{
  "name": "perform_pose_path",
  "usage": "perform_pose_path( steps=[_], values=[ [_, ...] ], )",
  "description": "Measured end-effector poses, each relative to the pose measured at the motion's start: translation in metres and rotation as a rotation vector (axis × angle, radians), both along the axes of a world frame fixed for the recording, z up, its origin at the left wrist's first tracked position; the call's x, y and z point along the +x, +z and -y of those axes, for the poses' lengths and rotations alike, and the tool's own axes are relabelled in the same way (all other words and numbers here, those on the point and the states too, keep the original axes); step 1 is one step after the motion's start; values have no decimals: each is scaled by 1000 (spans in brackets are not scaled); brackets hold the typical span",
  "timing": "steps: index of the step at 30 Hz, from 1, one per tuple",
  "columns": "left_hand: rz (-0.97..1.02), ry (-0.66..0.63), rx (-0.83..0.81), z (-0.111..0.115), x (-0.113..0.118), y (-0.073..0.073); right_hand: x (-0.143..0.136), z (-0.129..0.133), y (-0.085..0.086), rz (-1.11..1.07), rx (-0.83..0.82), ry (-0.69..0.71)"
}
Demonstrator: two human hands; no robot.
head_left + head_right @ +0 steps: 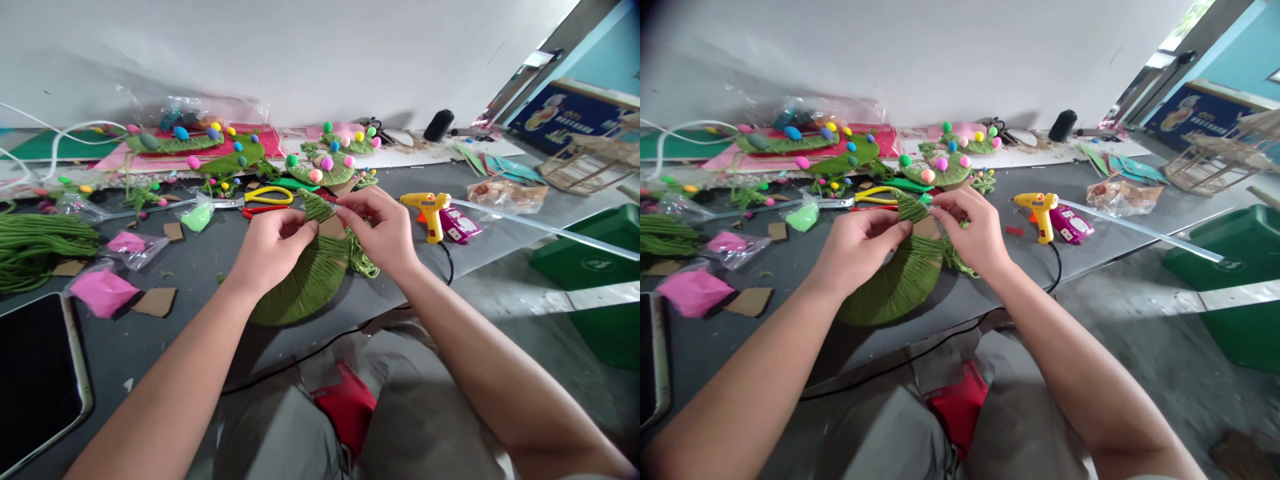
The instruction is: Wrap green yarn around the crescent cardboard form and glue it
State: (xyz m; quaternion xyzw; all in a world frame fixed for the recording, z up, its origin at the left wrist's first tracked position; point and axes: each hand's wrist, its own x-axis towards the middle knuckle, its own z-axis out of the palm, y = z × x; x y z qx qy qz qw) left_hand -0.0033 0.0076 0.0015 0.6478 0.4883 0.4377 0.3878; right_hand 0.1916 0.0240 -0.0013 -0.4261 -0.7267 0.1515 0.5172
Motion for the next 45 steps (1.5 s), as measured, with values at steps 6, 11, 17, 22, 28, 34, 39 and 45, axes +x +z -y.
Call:
perform_pose_path(
  steps=[6,11,17,22,28,34,39,45],
  values=[
    [222,-54,-95,0,0,0,8,0,5,28,28,30],
    [434,-80,-186,-1,1,-2,6,1,2,83,95,44],
    [493,-157,-268,2,1,-1,-8,4,-5,23,26,118],
    [526,-169,-277,2,2,-1,-18,7,-7,-73,-75,149],
    [624,-98,-210,0,6,-3,-25,9,-10,-108,-99,198],
    [652,140,-253,-3,9,-1,-31,5,-25,-217,-154,311],
    [569,227,-112,-9,7,-9,-37,0,-34,-387,-324,327],
    [767,172,-87,-10,13,-14,-50,-2,-37,-614,-572,302]
  ],
)
